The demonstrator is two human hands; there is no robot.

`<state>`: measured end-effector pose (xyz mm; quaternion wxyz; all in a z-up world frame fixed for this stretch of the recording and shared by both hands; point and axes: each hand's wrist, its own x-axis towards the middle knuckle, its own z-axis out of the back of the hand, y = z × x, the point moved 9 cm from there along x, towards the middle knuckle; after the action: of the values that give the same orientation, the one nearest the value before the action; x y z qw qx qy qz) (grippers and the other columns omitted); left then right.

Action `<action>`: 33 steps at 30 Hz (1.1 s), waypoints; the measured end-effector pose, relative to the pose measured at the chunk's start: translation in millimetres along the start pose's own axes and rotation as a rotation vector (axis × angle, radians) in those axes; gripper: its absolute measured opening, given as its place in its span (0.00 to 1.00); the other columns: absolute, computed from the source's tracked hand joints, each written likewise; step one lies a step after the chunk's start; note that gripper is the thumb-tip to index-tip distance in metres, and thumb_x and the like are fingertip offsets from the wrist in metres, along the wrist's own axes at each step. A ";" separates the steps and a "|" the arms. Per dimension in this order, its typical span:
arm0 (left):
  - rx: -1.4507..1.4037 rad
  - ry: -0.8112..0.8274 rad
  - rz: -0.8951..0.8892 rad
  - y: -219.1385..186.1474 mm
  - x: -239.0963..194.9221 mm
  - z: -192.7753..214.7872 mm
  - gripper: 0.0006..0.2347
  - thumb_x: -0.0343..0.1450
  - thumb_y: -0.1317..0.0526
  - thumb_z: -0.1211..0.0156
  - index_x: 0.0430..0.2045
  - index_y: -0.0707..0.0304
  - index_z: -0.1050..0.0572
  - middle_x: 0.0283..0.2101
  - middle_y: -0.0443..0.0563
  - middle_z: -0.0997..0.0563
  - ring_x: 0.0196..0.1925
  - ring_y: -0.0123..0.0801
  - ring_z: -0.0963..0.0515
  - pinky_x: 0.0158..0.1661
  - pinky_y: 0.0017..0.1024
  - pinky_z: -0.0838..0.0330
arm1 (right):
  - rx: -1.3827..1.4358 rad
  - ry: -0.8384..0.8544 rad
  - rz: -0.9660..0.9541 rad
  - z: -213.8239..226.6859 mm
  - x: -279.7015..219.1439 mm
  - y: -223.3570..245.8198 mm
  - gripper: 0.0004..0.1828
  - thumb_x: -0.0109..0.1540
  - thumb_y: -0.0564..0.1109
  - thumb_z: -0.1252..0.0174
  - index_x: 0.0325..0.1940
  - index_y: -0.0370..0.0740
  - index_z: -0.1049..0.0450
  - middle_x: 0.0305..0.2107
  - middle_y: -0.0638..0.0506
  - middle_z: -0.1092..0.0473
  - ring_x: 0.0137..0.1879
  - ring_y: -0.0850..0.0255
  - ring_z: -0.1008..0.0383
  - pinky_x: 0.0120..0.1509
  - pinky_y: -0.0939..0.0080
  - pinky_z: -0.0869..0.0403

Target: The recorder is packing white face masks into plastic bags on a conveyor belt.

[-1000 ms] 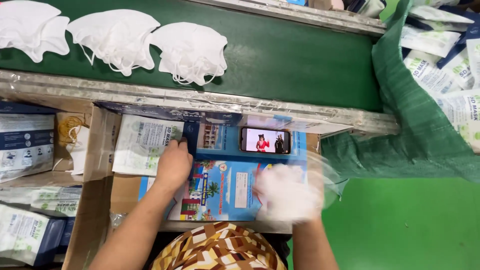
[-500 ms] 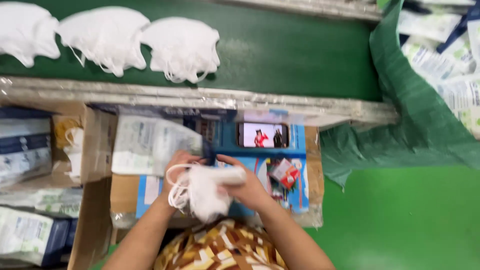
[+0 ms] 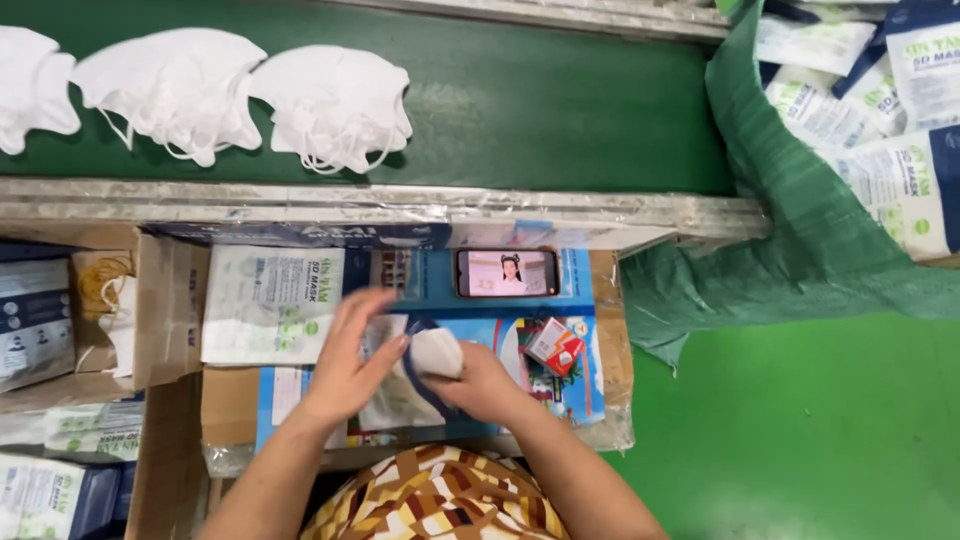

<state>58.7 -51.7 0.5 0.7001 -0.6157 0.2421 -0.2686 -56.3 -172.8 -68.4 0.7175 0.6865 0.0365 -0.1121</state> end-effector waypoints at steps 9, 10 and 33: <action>0.343 -0.099 -0.292 -24.4 -4.7 5.8 0.04 0.70 0.64 0.36 0.27 0.63 0.24 0.36 0.49 0.20 0.43 0.44 0.23 0.48 0.38 0.32 | 0.352 0.084 -0.151 6.1 -19.3 -4.0 0.22 0.62 0.43 0.39 0.60 0.45 0.27 0.50 0.49 0.24 0.54 0.65 0.25 0.60 0.63 0.26; 0.410 -0.117 -0.411 -37.1 -8.9 -4.9 0.03 0.68 0.64 0.36 0.27 0.61 0.24 0.36 0.49 0.21 0.43 0.46 0.24 0.48 0.40 0.34 | -0.014 0.161 -0.077 2.8 -22.0 -14.8 0.15 0.61 0.41 0.39 0.52 0.40 0.24 0.44 0.45 0.25 0.49 0.57 0.23 0.54 0.59 0.25; 0.628 0.139 -0.314 -44.2 -17.4 -22.1 0.06 0.67 0.62 0.37 0.34 0.59 0.21 0.38 0.51 0.19 0.37 0.50 0.22 0.38 0.42 0.29 | -0.408 -0.018 0.038 17.2 -8.6 21.8 0.08 0.62 0.44 0.37 0.40 0.36 0.22 0.29 0.48 0.27 0.34 0.61 0.27 0.41 0.59 0.28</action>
<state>27.6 -60.4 41.8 0.7872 -0.3804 0.0970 -0.4756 -61.8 -188.3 -44.4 0.8439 0.5266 0.0389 -0.0950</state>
